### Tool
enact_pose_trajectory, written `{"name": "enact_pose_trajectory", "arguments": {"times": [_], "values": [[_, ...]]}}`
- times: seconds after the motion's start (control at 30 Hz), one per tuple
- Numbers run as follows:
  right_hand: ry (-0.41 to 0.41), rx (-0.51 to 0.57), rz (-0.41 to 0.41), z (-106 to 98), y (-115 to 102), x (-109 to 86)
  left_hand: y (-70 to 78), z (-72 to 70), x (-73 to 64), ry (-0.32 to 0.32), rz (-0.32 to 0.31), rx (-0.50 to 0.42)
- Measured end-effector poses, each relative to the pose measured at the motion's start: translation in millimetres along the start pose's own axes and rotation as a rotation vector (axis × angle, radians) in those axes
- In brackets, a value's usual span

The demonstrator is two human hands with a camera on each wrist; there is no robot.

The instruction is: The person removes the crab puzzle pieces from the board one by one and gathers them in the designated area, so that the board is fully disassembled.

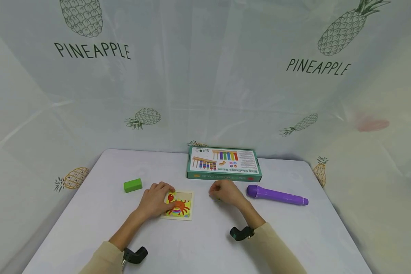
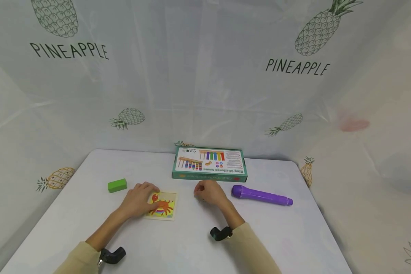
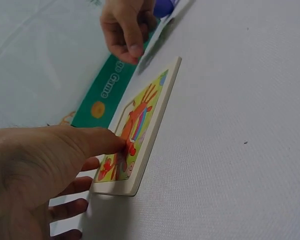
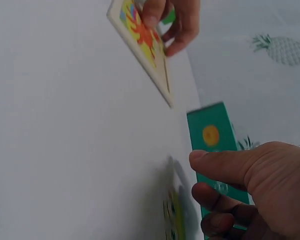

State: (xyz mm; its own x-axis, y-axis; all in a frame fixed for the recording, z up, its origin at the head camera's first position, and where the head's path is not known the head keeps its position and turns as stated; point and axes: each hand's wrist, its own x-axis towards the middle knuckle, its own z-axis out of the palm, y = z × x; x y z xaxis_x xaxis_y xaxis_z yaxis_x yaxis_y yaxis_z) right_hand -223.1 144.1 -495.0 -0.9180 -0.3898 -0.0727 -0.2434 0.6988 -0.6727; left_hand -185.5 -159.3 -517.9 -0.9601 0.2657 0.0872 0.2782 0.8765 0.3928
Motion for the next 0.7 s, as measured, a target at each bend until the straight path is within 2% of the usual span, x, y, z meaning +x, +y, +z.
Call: {"name": "enact_pose_trajectory", "arguments": {"times": [0.17,0.33,0.7], "values": [[-0.035,-0.024,-0.027,17,-22,8.5,1.0,-1.2,-0.6,-0.002,-0.008,0.003],[-0.077,-0.002,-0.048,33,-43,16.2,0.9,-1.5,-0.6,-0.005,-0.014,0.012],[-0.155,0.057,-0.036,62,-63,29.9,0.9,-2.4,-0.8,-0.002,-0.020,0.027]]}}
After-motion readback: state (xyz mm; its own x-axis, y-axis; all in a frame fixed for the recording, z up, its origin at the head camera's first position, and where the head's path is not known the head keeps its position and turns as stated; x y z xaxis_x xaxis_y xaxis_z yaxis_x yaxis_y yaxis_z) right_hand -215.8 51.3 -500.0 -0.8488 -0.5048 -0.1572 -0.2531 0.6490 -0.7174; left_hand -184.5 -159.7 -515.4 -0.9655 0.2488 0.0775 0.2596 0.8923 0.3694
